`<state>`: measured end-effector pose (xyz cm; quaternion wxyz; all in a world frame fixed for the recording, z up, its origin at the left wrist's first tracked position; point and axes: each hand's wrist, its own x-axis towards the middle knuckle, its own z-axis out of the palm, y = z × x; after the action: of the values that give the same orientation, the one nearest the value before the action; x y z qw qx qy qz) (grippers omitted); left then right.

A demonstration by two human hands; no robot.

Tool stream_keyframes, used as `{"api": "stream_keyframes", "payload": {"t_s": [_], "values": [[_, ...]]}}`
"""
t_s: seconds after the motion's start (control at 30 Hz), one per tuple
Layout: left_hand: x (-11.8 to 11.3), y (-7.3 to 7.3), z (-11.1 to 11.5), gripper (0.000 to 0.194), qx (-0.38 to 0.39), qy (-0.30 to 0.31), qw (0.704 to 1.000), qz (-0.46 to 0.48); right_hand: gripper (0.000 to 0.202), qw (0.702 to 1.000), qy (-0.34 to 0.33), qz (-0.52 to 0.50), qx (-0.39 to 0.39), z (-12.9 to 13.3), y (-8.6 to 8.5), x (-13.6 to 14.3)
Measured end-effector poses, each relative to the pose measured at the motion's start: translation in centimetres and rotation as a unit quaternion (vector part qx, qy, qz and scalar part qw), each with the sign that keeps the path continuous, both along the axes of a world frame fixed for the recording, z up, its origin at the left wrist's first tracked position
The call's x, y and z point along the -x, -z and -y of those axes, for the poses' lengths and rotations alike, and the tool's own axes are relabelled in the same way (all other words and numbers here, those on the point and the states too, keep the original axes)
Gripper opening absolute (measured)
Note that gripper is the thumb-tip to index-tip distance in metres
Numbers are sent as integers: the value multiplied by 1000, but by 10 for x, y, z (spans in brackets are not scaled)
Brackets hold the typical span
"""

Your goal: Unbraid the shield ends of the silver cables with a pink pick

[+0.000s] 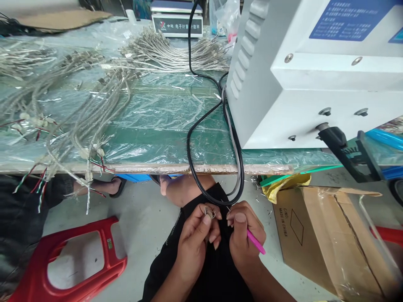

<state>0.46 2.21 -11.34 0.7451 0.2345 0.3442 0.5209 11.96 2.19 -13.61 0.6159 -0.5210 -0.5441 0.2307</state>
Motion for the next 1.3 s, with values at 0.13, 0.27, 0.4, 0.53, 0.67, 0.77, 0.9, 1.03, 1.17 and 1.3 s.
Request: {"api": "stream_keyframes", "payload": {"t_s": [0.13,0.27,0.4,0.53,0.67,0.77,0.9,1.03,1.17,1.3], "values": [[-4,0,1,16,21,-41,999,-2,26,1000,2,-11,0,0,1,0],[-7,2,4,15,14,-65,998,-4,21,1000,-5,-2,21,0,0,-1],[-7,6,3,22,4,-50,999,2,12,995,-41,22,93,-4,-6,-3],[-5,10,1,29,-5,-41,999,8,16,988,-96,31,113,-7,-10,-3],[-2,8,2,29,-7,-20,1000,-6,19,979,-117,-30,167,-5,-10,0],[2,4,4,28,-19,2,1000,-25,23,971,-89,-74,208,-3,-9,2],[10,0,7,22,-16,62,994,-83,27,969,-45,-95,222,-4,-9,3],[13,1,7,20,9,97,983,-158,26,973,-23,-86,212,-7,-8,2],[10,2,7,19,15,56,985,-166,27,975,-2,-86,206,-10,-9,1],[7,3,10,17,7,31,989,-146,31,978,29,-71,194,-10,-10,0]]}}
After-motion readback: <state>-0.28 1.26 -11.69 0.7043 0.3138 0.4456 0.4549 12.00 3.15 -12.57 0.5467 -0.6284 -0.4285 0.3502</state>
